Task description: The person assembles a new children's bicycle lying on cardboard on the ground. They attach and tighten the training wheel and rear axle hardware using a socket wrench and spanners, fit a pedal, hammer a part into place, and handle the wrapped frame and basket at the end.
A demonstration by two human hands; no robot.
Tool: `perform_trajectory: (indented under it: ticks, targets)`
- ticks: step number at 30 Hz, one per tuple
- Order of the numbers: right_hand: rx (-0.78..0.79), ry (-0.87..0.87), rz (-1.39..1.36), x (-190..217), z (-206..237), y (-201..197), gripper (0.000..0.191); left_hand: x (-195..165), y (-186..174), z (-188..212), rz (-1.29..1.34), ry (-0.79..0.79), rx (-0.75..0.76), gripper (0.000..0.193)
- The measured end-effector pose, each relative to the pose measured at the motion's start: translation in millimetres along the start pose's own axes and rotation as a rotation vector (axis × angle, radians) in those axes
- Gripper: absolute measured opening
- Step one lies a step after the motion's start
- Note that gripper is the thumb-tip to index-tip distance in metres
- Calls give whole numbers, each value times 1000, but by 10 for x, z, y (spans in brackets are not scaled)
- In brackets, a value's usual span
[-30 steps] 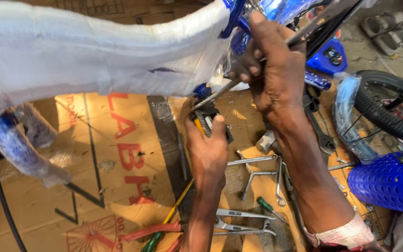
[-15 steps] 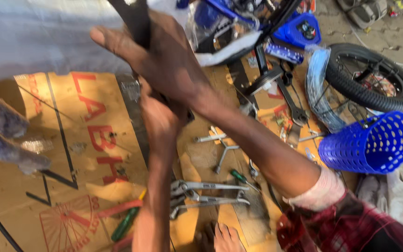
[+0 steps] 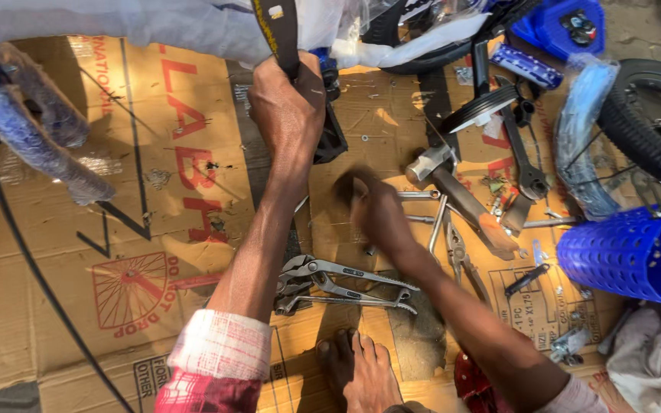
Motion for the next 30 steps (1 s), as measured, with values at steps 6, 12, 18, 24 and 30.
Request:
perform_trajectory:
  ticks: [6,12,18,24,30]
  targets:
    - [213,-572,146,785,448,910,13,-58,7,-20,-63,-12,-8,39]
    - [443,-692,314,942,501,724,18,-91,24,-41,-41,-1,22,40]
    - [331,-607,174,859,511,445,39,-60,8,-3,23,-42,50,40]
    - [541,51,-368,991,194,468,40,-95,14,-15,17,-43,40,38]
    - [757,879,-1068,1067,304,480,42,-108,-3,-82,-21,-140,53,38]
Point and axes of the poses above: each hand's wrist, its own z-axis away from the middle knuckle, its own y-axis out of the palm, x = y × z, the point moved 4 cm from there along -z, towards the middle knuckle, and after that the axes turned 15 degrees about z, right-handed, at the moved point
